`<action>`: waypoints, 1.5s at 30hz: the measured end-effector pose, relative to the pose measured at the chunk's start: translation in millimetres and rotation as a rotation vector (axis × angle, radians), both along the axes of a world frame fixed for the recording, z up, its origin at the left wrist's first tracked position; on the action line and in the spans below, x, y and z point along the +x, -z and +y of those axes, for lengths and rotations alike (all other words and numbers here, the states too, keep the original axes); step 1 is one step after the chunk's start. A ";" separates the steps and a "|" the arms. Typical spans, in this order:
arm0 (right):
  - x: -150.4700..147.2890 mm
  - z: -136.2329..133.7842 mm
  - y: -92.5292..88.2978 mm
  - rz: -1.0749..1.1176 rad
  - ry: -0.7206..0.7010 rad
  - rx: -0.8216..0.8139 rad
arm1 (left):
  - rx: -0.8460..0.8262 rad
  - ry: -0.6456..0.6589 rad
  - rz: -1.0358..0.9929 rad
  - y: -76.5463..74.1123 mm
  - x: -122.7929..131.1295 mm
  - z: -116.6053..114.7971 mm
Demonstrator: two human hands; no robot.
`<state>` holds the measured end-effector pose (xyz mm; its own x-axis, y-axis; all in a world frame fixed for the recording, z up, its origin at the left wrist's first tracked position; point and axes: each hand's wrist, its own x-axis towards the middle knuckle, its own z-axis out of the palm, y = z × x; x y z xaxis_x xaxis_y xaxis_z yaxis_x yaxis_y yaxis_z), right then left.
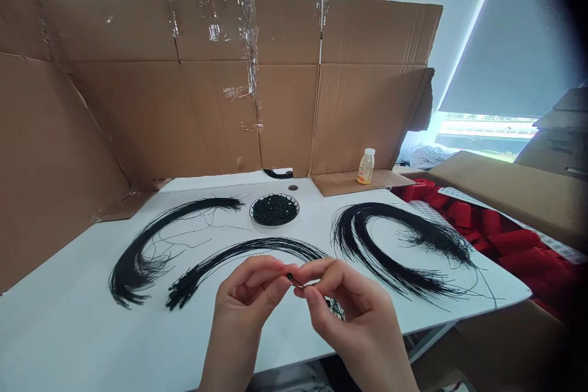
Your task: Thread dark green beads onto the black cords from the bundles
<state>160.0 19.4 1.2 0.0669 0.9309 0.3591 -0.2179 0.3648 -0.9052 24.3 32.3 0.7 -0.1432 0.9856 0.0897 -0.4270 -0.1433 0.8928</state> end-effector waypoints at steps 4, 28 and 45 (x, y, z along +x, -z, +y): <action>2.2 0.1 -1.3 0.033 -0.065 -0.042 | 0.018 0.066 0.011 5.5 -6.8 3.6; 3.2 3.4 1.5 0.219 -0.355 -0.103 | 0.070 0.516 -0.380 11.0 -2.2 6.3; -13.3 -5.1 4.4 0.198 -0.087 0.042 | 0.041 0.332 -0.350 5.0 5.7 -0.8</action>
<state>146.7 14.3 -3.2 0.0596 0.9209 0.3853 -0.4221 0.3730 -0.8262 30.1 31.4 -4.3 0.1499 0.9798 0.1321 -0.7297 0.0195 0.6835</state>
